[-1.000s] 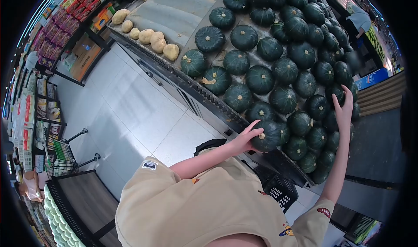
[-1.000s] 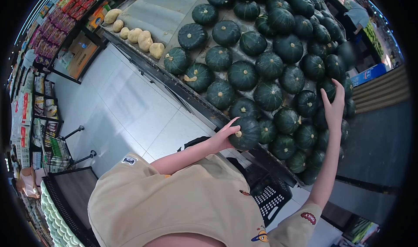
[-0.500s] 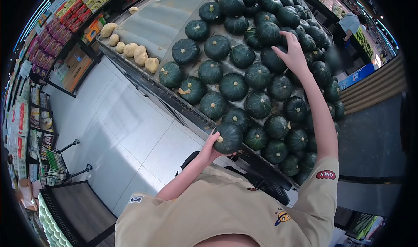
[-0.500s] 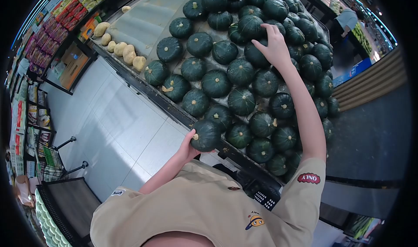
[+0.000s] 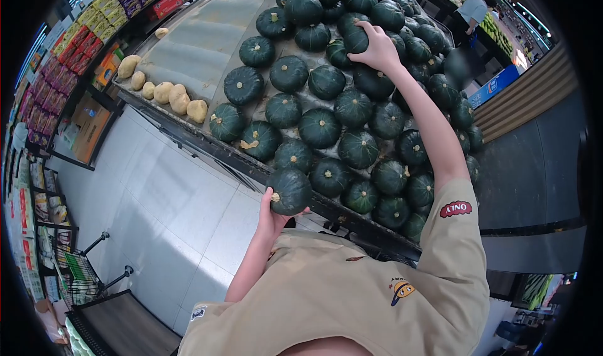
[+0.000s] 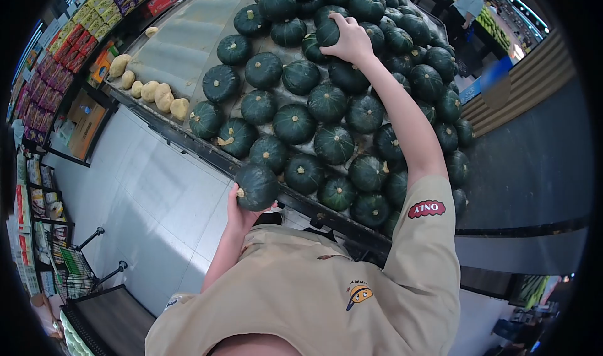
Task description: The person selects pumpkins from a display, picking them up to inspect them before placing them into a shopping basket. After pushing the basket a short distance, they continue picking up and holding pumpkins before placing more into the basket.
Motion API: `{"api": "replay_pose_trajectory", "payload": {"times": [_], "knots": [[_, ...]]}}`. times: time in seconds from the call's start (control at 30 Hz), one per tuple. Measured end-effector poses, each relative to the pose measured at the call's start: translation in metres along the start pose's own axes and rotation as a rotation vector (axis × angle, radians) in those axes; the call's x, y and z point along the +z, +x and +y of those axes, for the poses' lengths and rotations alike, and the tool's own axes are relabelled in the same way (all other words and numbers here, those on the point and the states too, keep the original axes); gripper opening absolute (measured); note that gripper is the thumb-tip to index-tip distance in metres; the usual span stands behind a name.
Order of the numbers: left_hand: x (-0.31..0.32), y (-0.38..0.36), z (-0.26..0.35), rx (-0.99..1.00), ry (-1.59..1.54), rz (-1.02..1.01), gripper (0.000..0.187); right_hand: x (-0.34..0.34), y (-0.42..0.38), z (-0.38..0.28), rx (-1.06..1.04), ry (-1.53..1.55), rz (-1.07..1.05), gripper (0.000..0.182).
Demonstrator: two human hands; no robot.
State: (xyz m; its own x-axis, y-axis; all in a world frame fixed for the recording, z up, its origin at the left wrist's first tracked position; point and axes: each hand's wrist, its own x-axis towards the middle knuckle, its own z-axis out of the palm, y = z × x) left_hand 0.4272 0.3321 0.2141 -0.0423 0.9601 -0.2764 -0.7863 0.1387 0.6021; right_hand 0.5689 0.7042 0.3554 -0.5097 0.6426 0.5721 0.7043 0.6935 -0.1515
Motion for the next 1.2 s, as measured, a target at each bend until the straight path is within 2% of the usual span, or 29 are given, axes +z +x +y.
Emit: {"api": "replay_pose_trajectory", "payload": {"times": [0.03,0.07,0.13,0.17,0.2,0.27,0.33,0.4,0.6,0.63,0.8,0.93,1.03,1.17,1.2], "knots": [[0.002,0.002,0.004,0.004,0.008,-0.004,0.066,-0.003,-0.004,0.000,0.011,0.116,0.064,0.072],[0.004,0.004,0.006,0.005,0.017,-0.008,0.066,-0.008,-0.011,0.002,0.025,0.108,0.066,0.072],[0.008,0.011,0.007,-0.019,0.010,-0.001,0.066,-0.032,-0.032,-0.007,0.469,1.032,-0.085,0.064],[0.010,0.015,0.006,-0.034,0.000,0.015,0.067,-0.043,-0.046,-0.013,0.494,1.397,-0.099,0.057],[0.011,0.019,0.005,-0.058,0.007,0.001,0.067,-0.047,-0.062,-0.014,0.602,1.600,-0.093,0.060],[0.010,0.026,0.002,-0.098,0.039,-0.066,0.067,-0.062,-0.096,-0.019,0.652,1.844,-0.146,0.065],[0.013,0.032,0.000,-0.144,0.068,-0.120,0.068,-0.082,-0.129,-0.030,0.612,1.986,-0.200,0.072],[0.020,0.035,-0.002,-0.147,0.079,-0.149,0.068,-0.085,-0.163,-0.028,0.562,2.266,-0.200,0.073],[0.038,0.040,-0.011,-0.237,0.109,-0.240,0.069,-0.102,-0.243,-0.049,0.694,2.587,0.050,0.078],[0.043,0.041,-0.012,-0.236,0.107,-0.238,0.067,-0.102,-0.253,-0.049,0.662,2.694,0.065,0.079],[0.056,0.040,-0.019,-0.277,0.125,-0.184,0.066,-0.115,-0.285,-0.064,0.738,2.746,0.258,0.074],[0.051,0.038,-0.023,-0.314,0.149,-0.228,0.066,-0.115,-0.301,-0.072,0.739,2.796,0.350,0.072],[0.042,0.039,-0.029,-0.331,0.141,-0.328,0.071,-0.111,-0.312,-0.072,0.641,2.791,0.300,0.070],[0.048,0.032,-0.032,-0.312,0.120,-0.259,0.071,-0.108,-0.319,-0.074,0.543,2.922,0.239,0.071],[0.049,0.029,-0.031,-0.307,0.118,-0.213,0.071,-0.105,-0.324,-0.072,0.588,2.801,0.222,0.072]]}}
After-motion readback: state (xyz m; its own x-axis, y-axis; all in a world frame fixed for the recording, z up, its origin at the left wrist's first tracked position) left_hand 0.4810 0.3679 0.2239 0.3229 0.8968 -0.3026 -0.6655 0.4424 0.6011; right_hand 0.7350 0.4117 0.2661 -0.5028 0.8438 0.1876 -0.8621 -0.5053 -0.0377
